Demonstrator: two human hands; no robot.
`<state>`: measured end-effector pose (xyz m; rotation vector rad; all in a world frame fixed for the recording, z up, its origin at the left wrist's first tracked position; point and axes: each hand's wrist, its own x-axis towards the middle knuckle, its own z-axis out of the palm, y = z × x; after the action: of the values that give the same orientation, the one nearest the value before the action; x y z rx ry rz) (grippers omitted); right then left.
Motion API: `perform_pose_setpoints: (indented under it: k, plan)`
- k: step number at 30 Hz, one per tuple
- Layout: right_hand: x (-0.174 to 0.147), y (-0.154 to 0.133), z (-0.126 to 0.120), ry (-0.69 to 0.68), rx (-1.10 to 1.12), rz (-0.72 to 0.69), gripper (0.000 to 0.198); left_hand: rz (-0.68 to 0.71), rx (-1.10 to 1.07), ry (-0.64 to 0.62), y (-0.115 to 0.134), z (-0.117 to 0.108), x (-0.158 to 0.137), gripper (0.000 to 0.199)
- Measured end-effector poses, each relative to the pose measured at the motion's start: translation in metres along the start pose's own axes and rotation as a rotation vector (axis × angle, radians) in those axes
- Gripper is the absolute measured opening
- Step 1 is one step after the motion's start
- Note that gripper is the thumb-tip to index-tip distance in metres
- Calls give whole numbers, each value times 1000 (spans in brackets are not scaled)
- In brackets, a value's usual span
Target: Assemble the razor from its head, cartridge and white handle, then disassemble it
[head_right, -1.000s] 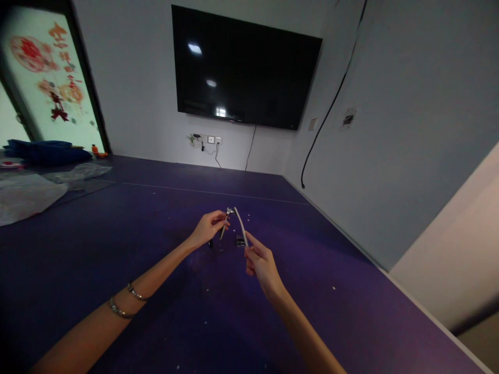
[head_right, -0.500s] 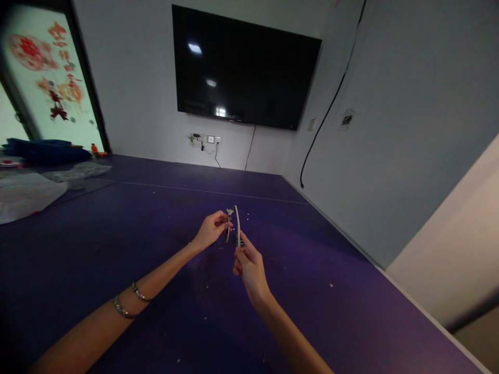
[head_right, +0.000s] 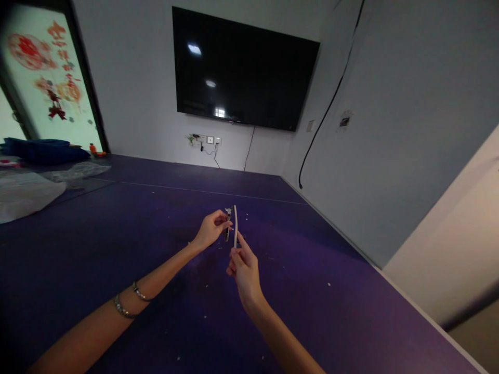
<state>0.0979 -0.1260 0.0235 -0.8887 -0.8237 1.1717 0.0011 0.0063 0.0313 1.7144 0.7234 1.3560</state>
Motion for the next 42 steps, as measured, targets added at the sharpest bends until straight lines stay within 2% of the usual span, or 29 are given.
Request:
perform_pose_setpoints:
  k: [4,9,16,18,23,25,29,36,42]
  plan:
    - [-5,5,1,5,9,9,67,-11,16,20,-2,-1,1,13]
    - [1,-3,2,26,37,-15,64,0,-1,-10,-1,0,0,12]
    - [-10,9,4,-3,-12,18,62,-28,-27,6,-3,-6,5,11]
    - [-10,7,2,-8,-43,-8,60,-39,-41,2,-4,-9,7,10]
    - [21,-25,-7,55,-180,-239,46,-55,-42,-45,-8,-10,10,10]
    - [39,-41,-14,97,-282,-288,40,-60,-76,-74,-10,-10,10,14]
    - [75,-59,-33,177,-474,-390,52,-16,-111,-97,-12,-9,9,19]
    - [117,-43,-71,313,-750,-340,51,-179,-215,-143,-3,-8,2,27]
    - [125,-24,-76,322,-877,-251,49,-245,-295,-164,-4,-6,-2,26]
